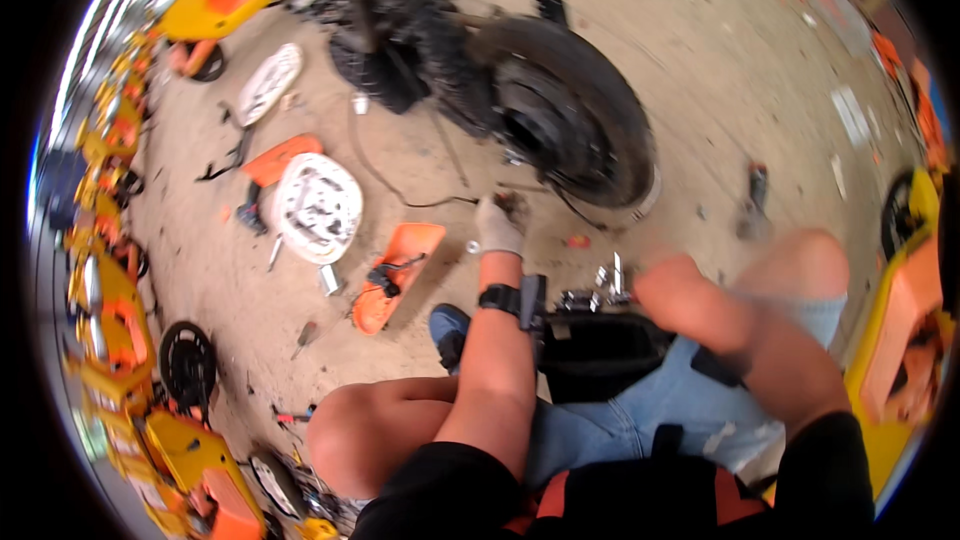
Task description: The person sits on the floor and uses a ratchet wrench to tighten bolts on the rear wheel hub of a yellow electric scooter. They manipulate the wheel and the tool to secure the axle nuts and then inspect the brake assembly.
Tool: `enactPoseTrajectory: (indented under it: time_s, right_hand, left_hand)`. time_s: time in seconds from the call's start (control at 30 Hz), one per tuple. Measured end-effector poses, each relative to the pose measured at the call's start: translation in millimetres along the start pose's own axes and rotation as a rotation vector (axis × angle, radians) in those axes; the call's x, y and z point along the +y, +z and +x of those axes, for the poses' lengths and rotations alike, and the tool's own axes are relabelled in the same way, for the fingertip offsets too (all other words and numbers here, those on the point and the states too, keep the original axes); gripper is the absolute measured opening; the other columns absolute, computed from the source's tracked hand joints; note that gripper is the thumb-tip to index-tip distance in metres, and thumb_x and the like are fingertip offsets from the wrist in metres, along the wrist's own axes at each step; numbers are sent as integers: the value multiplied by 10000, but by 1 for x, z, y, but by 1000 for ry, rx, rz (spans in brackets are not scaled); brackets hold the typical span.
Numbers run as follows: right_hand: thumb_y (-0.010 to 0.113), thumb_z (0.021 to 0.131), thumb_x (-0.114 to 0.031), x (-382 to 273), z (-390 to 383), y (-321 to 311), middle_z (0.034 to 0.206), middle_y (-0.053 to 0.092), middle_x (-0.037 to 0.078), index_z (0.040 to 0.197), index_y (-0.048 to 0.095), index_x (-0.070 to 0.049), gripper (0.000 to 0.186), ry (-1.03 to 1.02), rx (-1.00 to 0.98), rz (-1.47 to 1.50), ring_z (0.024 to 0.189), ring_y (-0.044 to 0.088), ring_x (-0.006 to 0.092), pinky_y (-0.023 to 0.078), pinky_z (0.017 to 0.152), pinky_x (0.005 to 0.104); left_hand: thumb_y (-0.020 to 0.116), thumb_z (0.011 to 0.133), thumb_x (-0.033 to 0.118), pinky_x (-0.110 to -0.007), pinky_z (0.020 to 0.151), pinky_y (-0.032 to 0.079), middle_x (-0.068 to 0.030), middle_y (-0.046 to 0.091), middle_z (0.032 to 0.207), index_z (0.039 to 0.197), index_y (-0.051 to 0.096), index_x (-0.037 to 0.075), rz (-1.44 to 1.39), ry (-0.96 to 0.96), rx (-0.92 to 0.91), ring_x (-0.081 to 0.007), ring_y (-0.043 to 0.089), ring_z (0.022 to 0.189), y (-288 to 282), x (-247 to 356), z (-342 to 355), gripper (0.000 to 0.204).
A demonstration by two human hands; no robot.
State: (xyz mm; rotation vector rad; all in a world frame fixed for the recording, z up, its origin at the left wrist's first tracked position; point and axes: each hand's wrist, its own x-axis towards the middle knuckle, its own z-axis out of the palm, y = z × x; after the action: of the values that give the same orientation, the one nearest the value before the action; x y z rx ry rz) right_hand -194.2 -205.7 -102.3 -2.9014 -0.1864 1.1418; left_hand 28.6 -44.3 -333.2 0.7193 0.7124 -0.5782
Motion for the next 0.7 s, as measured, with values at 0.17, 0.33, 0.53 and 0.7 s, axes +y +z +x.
enactPoseTrajectory:
  time_s: [0.17, 0.33, 0.53, 0.7]
  right_hand:
    - [606, 859, -200, 5, 8, 21, 860, 712, 101, 949, 753, -214, 173, -17, 11, 27, 842, 689, 310, 531, 696, 435]
    - [620, 859, -210, -11, 12, -4, 931, 724, 82, 980, 751, -255, 183, -24, -61, -46, 908, 688, 302, 531, 740, 423]
    - [613, 866, -202, -17, 33, -6, 1001, 730, 76, 1023, 751, -248, 214, 11, -159, -115, 964, 689, 283, 530, 772, 409]
    - [595, 869, -185, -11, 43, 2, 1011, 736, 79, 977, 763, -171, 200, 32, -115, -43, 973, 697, 285, 527, 782, 416]
  left_hand:
    - [455, 929, 285, -312, 447, 319, 16, 429, 591, 805, 483, 130, -359, 460, 278, -153, 400, 470, -5, 79, -19, 201]
    - [485, 938, 305, -309, 494, 389, 4, 503, 620, 778, 515, 109, -579, 563, 589, -157, 476, 514, -80, 136, -7, 256]
    - [496, 947, 306, -357, 649, 465, -41, 584, 804, 910, 563, 72, -617, 469, 664, -210, 552, 693, -108, 123, -1, 246]
    - [511, 942, 312, -405, 773, 507, -77, 626, 956, 1047, 591, 34, -357, 768, 420, -270, 595, 837, -107, 195, 22, 307]
